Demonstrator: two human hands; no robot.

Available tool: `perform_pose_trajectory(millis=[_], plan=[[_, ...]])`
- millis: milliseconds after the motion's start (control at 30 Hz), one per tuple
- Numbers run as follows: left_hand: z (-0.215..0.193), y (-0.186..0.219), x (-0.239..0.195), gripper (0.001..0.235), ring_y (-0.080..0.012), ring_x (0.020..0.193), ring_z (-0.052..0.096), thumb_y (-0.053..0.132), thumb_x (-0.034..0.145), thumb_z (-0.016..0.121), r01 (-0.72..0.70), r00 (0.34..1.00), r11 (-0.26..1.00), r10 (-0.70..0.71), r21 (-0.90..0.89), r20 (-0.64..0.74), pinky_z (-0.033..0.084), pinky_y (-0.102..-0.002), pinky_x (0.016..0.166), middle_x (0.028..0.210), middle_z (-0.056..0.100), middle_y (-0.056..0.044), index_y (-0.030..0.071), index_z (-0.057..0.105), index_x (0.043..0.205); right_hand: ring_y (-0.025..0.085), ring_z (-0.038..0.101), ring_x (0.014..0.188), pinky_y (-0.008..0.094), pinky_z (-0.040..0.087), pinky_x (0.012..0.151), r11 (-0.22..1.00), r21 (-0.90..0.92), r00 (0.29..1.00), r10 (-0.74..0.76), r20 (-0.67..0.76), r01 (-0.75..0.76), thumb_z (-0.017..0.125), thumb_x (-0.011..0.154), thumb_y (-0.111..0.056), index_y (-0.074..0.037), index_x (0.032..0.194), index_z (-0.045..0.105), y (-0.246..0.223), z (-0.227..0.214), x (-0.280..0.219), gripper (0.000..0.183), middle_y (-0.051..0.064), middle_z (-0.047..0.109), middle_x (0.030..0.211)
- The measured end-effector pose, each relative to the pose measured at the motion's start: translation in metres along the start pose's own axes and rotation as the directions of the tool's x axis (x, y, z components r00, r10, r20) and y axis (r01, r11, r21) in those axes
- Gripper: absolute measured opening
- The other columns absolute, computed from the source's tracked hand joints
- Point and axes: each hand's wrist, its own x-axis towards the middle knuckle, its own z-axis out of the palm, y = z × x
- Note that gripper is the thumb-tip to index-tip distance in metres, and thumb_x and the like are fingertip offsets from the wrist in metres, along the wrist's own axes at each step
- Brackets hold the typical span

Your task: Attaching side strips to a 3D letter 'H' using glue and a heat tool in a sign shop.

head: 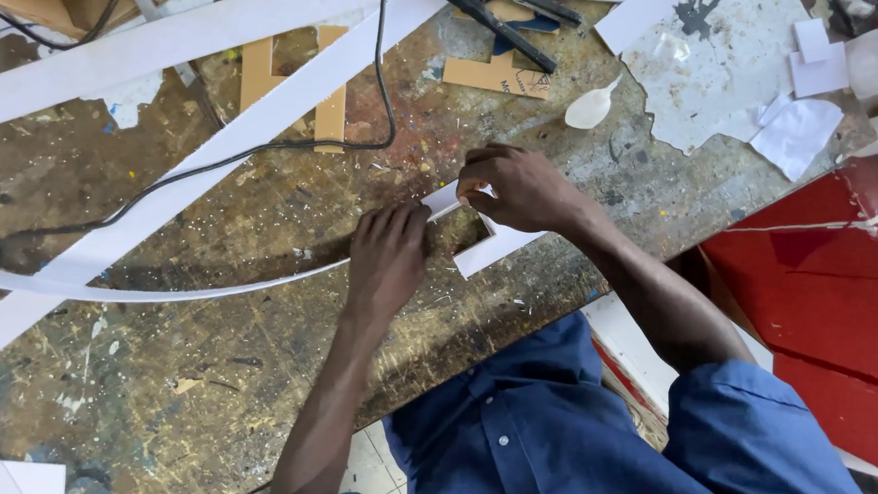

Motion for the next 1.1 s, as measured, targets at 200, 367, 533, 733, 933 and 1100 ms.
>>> perform_pose_trajectory(millis=[200, 367, 533, 733, 933, 1100], plan=[[0.042, 0.009, 0.014, 0.032, -0.0292, 0.106, 0.077, 0.025, 0.092, 0.083, -0.053, 0.962, 0.985, 0.094, 0.161, -0.256, 0.057, -0.04, 0.093, 0.102, 0.073, -0.009, 0.013, 0.073, 0.12, 0.036, 0.078, 0.099, 0.049, 0.064, 0.079, 0.999, 0.032, 1.0, 0.02, 0.004, -0.021, 0.076, 0.101, -0.017, -0.009, 0.099, 0.081, -0.009, -0.008, -0.002, 0.009, 0.011, 0.076, 0.094], [0.062, -0.01, 0.008, 0.035, -0.0318, 0.106, 0.077, 0.023, 0.089, 0.083, -0.134, 0.963, 0.98, 0.165, 0.149, -0.213, 0.061, -0.042, 0.089, 0.105, 0.073, -0.009, 0.013, 0.073, 0.121, 0.036, 0.08, 0.097, 0.048, 0.066, 0.079, 0.996, 0.087, 1.0, 0.014, -0.014, -0.012, 0.076, 0.102, -0.016, -0.007, 0.101, 0.082, -0.006, -0.005, -0.006, 0.01, 0.013, 0.078, 0.093], [0.006, -0.02, 0.016, 0.048, -0.0357, 0.111, 0.075, 0.012, 0.089, 0.08, -0.216, 0.97, 0.965, 0.23, 0.146, -0.085, 0.056, -0.048, 0.1, 0.111, 0.071, -0.014, 0.008, 0.069, 0.135, 0.038, 0.08, 0.094, 0.05, 0.068, 0.077, 0.992, 0.127, 0.998, 0.011, -0.055, -0.004, 0.076, 0.101, -0.012, -0.005, 0.101, 0.082, -0.019, -0.008, -0.015, 0.009, 0.015, 0.077, 0.09], [-0.03, -0.008, 0.014, 0.068, -0.0412, 0.125, 0.07, 0.006, 0.081, 0.083, -0.154, 0.981, 0.986, 0.16, 0.062, -0.109, 0.045, -0.057, 0.118, 0.125, 0.073, -0.023, 0.002, 0.061, 0.145, 0.038, 0.081, 0.095, 0.049, 0.07, 0.078, 0.984, 0.176, 0.994, 0.022, -0.111, -0.002, 0.075, 0.103, -0.01, -0.002, 0.102, 0.08, -0.015, 0.004, -0.019, 0.01, 0.017, 0.077, 0.092], [0.053, -0.005, 0.003, 0.027, -0.0323, 0.096, 0.077, 0.011, 0.098, 0.074, -0.149, 0.905, 0.986, 0.169, 0.08, -0.391, 0.058, -0.049, 0.098, 0.104, 0.071, -0.009, 0.012, 0.07, 0.124, 0.04, 0.08, 0.098, 0.047, 0.071, 0.081, 0.968, 0.249, 0.991, 0.06, -0.115, -0.03, 0.078, 0.099, -0.01, -0.001, 0.102, 0.081, -0.017, 0.004, -0.02, 0.01, 0.02, 0.076, 0.096], [0.068, -0.026, 0.009, 0.011, -0.0281, 0.096, 0.077, 0.017, 0.104, 0.072, -0.238, 0.86, 0.963, 0.27, 0.129, -0.433, 0.058, -0.046, 0.097, 0.102, 0.072, -0.005, 0.016, 0.074, 0.116, 0.038, 0.082, 0.097, 0.051, 0.071, 0.082, 0.932, 0.355, 0.992, 0.108, -0.071, -0.076, 0.077, 0.098, -0.01, 0.002, 0.106, 0.082, -0.006, 0.012, -0.02, 0.015, 0.022, 0.078, 0.098]])
